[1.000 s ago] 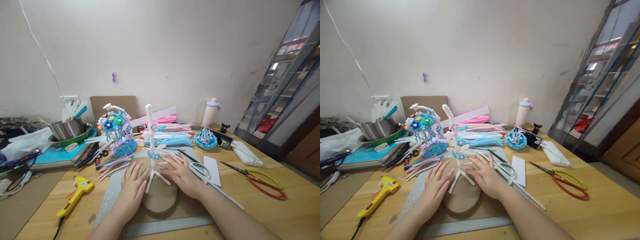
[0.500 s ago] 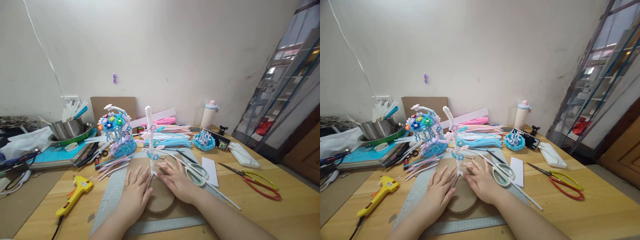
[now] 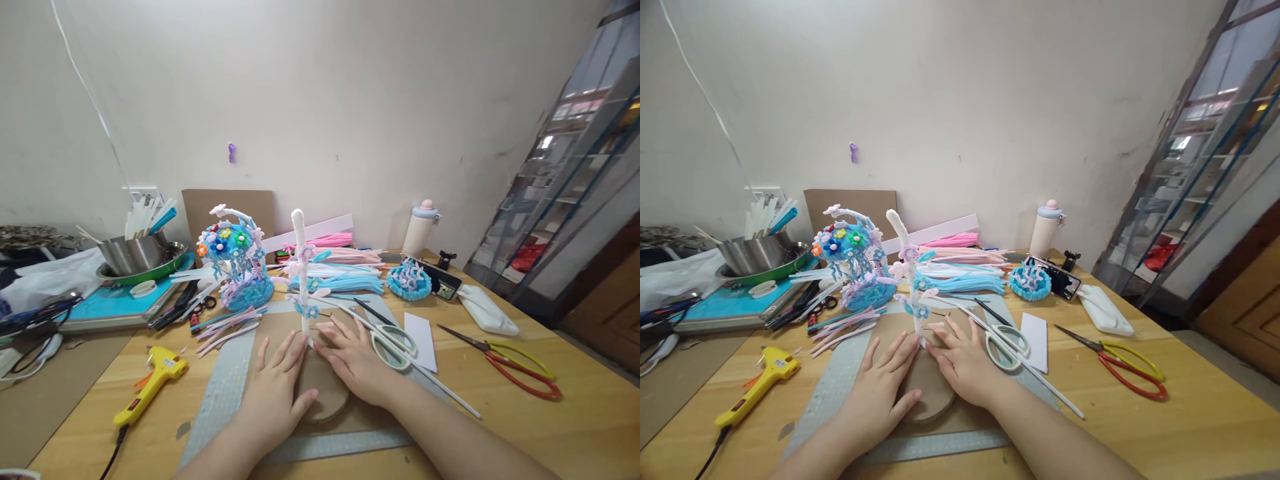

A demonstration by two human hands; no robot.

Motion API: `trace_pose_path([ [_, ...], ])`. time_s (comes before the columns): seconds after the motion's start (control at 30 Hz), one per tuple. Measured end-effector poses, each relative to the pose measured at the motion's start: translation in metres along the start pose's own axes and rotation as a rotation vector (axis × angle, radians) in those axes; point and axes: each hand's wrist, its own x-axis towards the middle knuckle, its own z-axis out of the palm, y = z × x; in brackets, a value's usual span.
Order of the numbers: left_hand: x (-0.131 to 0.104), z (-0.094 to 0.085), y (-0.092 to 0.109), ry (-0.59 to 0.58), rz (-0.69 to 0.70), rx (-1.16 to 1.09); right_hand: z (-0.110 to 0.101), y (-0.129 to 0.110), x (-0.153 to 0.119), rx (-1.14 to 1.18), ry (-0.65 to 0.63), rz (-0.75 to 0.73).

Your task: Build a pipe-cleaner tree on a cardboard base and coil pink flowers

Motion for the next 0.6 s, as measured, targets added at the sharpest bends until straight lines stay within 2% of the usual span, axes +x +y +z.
trace_pose_path([
  [0.23, 0.0005, -0.005, -0.0044, -0.021, 0.034, -0.018, -0.0007, 0.0024, 0.0032, -0.039, 0.008, -0.045],
  [0.47, -0.0002, 0.0001, -0.0035, -0.027, 0.014, -0.039, -0.0003, 0.0003, 0.003, -0.04, 0.055, -0.055],
  [0.6, -0.0018, -0.0006, -0.0096, 0.052, -0.049, -0.061, -0.0035, 0.0028, -0.0004, 0.006, 0.157, -0.016],
])
